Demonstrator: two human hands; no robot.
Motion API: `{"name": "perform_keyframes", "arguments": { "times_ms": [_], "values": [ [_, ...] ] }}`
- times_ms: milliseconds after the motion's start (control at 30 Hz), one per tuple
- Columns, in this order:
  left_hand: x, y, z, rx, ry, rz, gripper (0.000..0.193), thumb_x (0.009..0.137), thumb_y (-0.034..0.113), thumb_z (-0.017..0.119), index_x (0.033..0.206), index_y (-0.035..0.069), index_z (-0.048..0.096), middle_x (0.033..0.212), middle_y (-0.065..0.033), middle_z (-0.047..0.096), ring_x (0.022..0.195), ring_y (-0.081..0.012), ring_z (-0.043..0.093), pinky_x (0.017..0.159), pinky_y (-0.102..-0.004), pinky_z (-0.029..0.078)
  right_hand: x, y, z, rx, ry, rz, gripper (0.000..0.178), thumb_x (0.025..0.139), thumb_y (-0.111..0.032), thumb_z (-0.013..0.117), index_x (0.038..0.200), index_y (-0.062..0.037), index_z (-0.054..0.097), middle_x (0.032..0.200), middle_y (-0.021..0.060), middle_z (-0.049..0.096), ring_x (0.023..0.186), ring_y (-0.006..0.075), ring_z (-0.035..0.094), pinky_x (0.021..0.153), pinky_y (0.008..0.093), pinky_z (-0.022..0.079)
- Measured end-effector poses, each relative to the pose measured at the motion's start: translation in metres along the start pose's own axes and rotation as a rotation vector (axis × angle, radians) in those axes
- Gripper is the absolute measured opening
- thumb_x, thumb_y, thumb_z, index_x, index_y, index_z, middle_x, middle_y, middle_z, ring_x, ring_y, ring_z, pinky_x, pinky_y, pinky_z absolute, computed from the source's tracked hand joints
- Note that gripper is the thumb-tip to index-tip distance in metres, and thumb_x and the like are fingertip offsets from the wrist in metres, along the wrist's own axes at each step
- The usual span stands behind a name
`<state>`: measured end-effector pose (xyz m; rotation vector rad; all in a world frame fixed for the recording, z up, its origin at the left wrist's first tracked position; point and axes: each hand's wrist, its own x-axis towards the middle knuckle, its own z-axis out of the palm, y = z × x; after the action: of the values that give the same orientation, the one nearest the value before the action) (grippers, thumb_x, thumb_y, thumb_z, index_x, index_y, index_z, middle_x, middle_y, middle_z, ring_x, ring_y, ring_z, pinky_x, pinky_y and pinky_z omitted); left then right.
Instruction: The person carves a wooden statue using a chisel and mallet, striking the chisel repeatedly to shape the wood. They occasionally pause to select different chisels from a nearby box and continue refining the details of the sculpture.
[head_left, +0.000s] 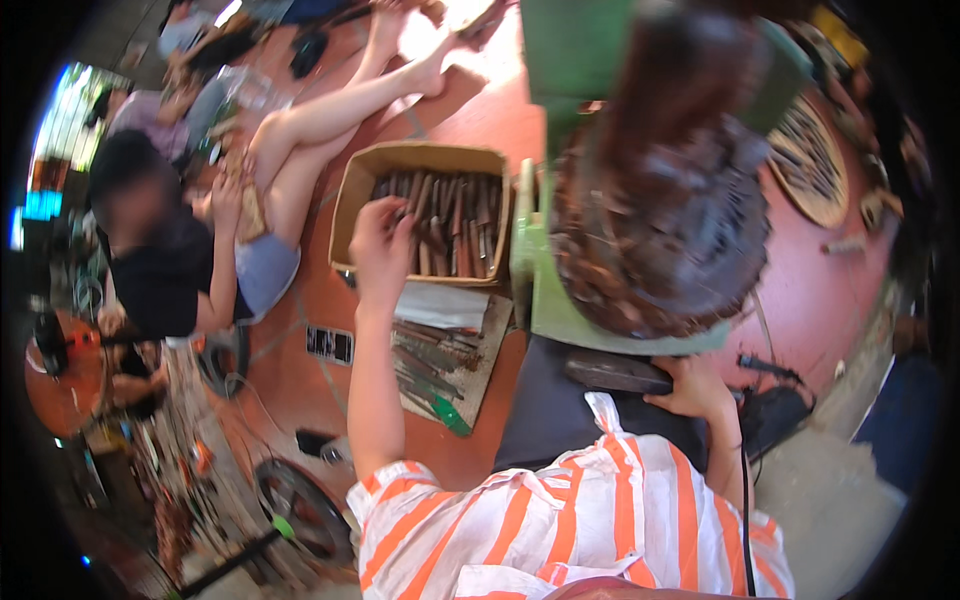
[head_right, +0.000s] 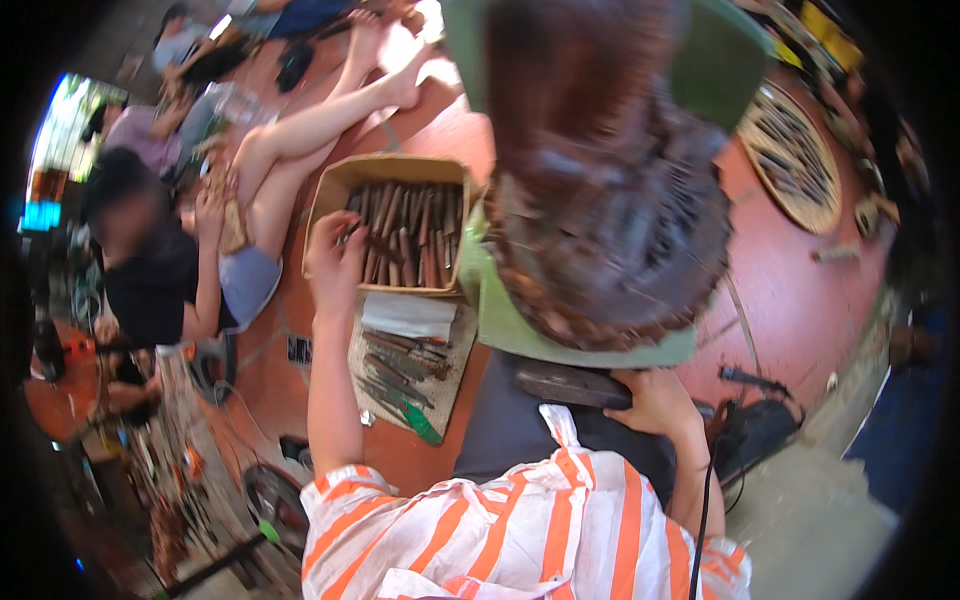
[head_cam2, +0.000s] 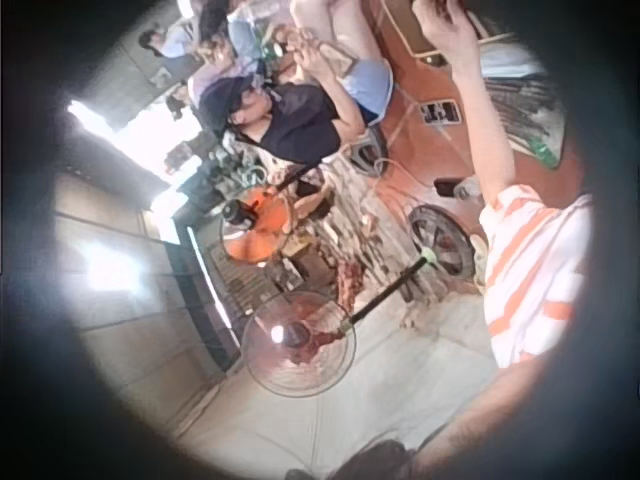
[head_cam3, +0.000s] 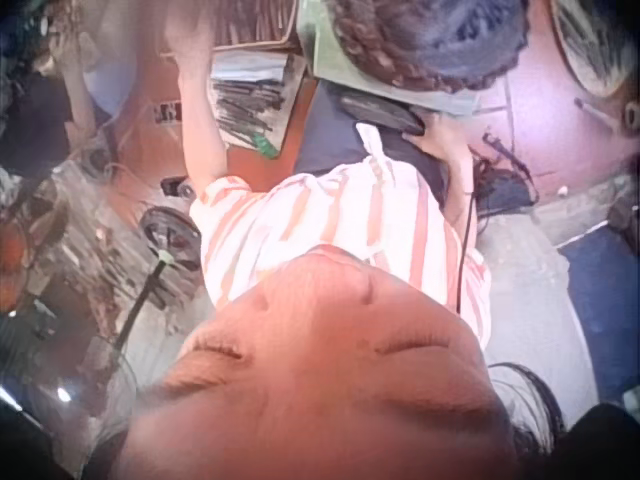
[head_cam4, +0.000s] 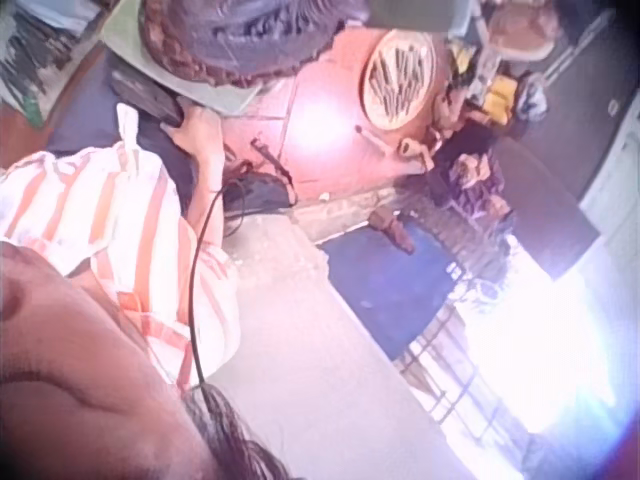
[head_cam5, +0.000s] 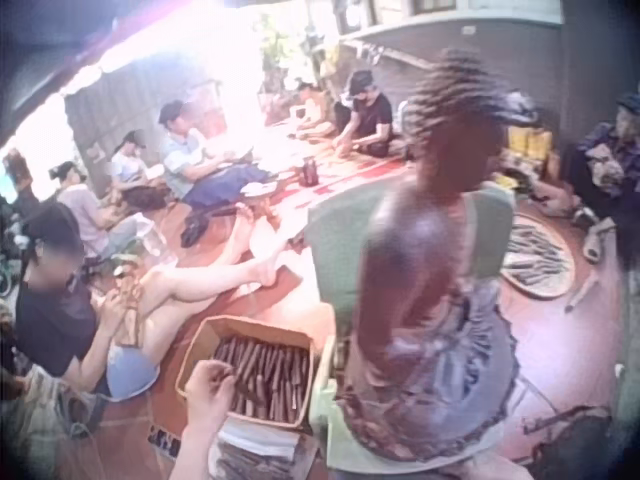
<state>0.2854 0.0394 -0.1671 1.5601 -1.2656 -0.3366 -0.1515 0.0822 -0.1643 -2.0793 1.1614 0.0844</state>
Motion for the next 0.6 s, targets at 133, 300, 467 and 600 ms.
{"name": "perform_keyframes", "arguments": {
  "times_ms": [133,300,467,600],
  "values": [
    [-0.052,0.089,-0.025,-0.244,-0.075,-0.072,0.024,0.084,-0.007,0.058,0.107,0.0,0.052,0.097,-0.0082,0.06,0.089,-0.0156,0.059,0.08,-0.0287,0.049,-0.021,-0.01,-0.003,0.084,0.066,-0.132,0.036,0.063,-0.024,0.078,0.088,-0.004,0.062,0.07,0.0161,0.062,0.067,0.0371,0.06,0.062,0.0408,0.048],
    [-0.139,0.149,0.009,-0.579,-0.319,-0.083,0.026,0.078,-0.013,0.06,0.101,-0.002,0.054,0.1,-0.0144,0.06,0.091,-0.0228,0.063,0.079,-0.031,0.053,-0.054,-0.031,0.006,0.413,0.346,-0.341,0.036,0.062,-0.014,0.079,0.092,-0.0034,0.063,0.08,0.013,0.065,0.072,0.0301,0.064,0.063,0.0342,0.048],
    [-0.177,0.187,0.068,-0.796,-0.443,0.121,0.027,0.079,-0.011,0.063,0.102,-0.001,0.053,0.105,-0.0182,0.059,0.092,-0.0265,0.063,0.08,-0.0339,0.053,-0.081,-0.044,0.0,0.597,0.364,-0.407,0.037,0.061,-0.01,0.08,0.092,-0.0006,0.062,0.081,0.0118,0.066,0.074,0.0276,0.066,0.064,0.0312,0.048],
    [-0.181,0.211,0.085,-0.597,-0.441,0.139,0.028,0.08,-0.006,0.066,0.105,0.0,0.055,0.095,-0.0138,0.062,0.083,-0.0202,0.065,0.072,-0.0285,0.054,-0.098,-0.039,0.0,0.644,0.54,-0.43,0.032,0.064,-0.01,0.079,0.088,-0.0024,0.059,0.074,0.0122,0.062,0.067,0.0273,0.064,0.059,0.0298,0.046]
  ]
}}
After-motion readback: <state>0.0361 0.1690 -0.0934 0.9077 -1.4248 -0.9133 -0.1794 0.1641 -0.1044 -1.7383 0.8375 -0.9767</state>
